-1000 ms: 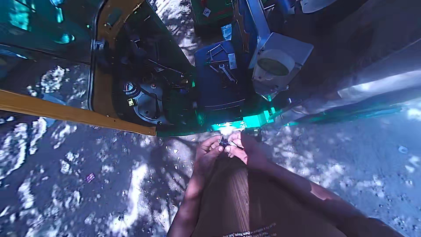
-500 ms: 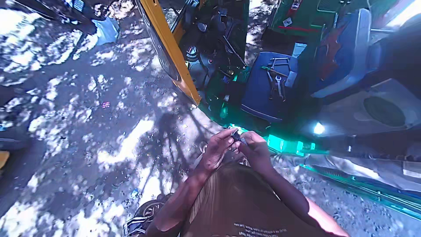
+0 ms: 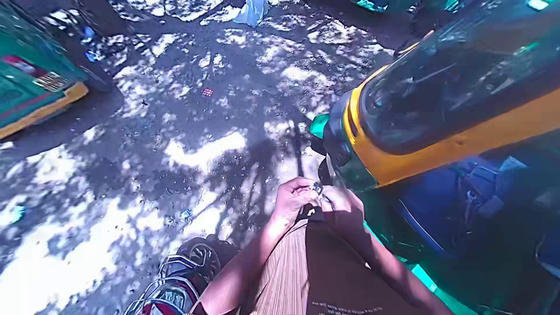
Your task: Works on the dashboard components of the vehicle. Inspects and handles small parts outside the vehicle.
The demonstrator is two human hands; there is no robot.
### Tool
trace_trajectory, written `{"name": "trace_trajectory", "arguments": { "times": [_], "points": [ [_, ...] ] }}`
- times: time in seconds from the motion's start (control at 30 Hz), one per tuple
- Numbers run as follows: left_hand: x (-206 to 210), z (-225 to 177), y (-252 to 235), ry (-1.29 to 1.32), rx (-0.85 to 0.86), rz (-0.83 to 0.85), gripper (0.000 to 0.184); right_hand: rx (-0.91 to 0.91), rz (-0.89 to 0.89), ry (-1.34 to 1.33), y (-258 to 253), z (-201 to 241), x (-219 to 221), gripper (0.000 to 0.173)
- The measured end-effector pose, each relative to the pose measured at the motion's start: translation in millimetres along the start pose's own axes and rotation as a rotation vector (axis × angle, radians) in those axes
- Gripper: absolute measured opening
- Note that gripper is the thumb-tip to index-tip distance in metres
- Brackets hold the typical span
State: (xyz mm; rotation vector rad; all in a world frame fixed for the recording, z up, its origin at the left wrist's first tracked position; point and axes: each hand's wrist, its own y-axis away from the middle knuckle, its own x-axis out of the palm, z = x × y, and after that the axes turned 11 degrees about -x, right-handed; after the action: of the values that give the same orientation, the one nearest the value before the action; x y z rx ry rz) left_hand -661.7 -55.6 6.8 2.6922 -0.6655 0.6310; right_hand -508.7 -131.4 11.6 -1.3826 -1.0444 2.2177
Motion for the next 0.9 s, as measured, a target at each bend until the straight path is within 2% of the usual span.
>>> {"name": "trace_trajectory", "arguments": {
  "times": [0.13, 0.3, 0.37, 0.47, 0.53, 0.63, 0.73, 0.83, 0.9],
  "points": [
    [-76.9, -56.3, 0.3, -0.095, 0.176, -0.166, 0.022, -0.143, 0.008, -0.277, -73.5, 23.5, 70.0, 0.017],
    [-163.6, -101.8, -10.9, -0.192, 0.41, -0.373, 0.028, -0.188, 0.218, -0.598, -148.0, 40.0, 153.5, 0.027],
    [-196.9, -119.6, -15.6, -0.235, 0.427, -0.478, 0.027, -0.234, 0.279, -0.637, -176.5, 48.9, 194.4, 0.03],
    [-250.7, -145.8, -26.9, -0.249, 0.434, -0.594, 0.033, -0.239, 0.329, -0.763, -217.8, 64.5, 259.4, 0.024],
    [-295.0, -163.1, -41.1, -0.199, 0.424, -0.597, 0.034, -0.243, 0.328, -0.842, -247.7, 76.0, 309.7, 0.02],
    [-366.3, -194.0, -64.1, -0.118, 0.421, -0.58, 0.033, -0.219, 0.434, -0.945, -300.9, 95.3, 385.5, 0.016],
    [-437.6, -241.5, -90.9, -0.158, 0.432, -0.704, 0.033, -0.315, 0.453, -1.011, -362.8, 110.8, 475.6, 0.017],
    [-496.5, -289.1, -105.2, -0.112, 0.454, -0.787, 0.034, -0.385, 0.584, -1.163, -424.6, 134.7, 549.8, 0.022],
    [-536.0, -315.5, -108.6, -0.101, 0.479, -0.859, 0.035, -0.363, 0.658, -1.292, -462.4, 162.1, 596.1, 0.021]
  ]
}}
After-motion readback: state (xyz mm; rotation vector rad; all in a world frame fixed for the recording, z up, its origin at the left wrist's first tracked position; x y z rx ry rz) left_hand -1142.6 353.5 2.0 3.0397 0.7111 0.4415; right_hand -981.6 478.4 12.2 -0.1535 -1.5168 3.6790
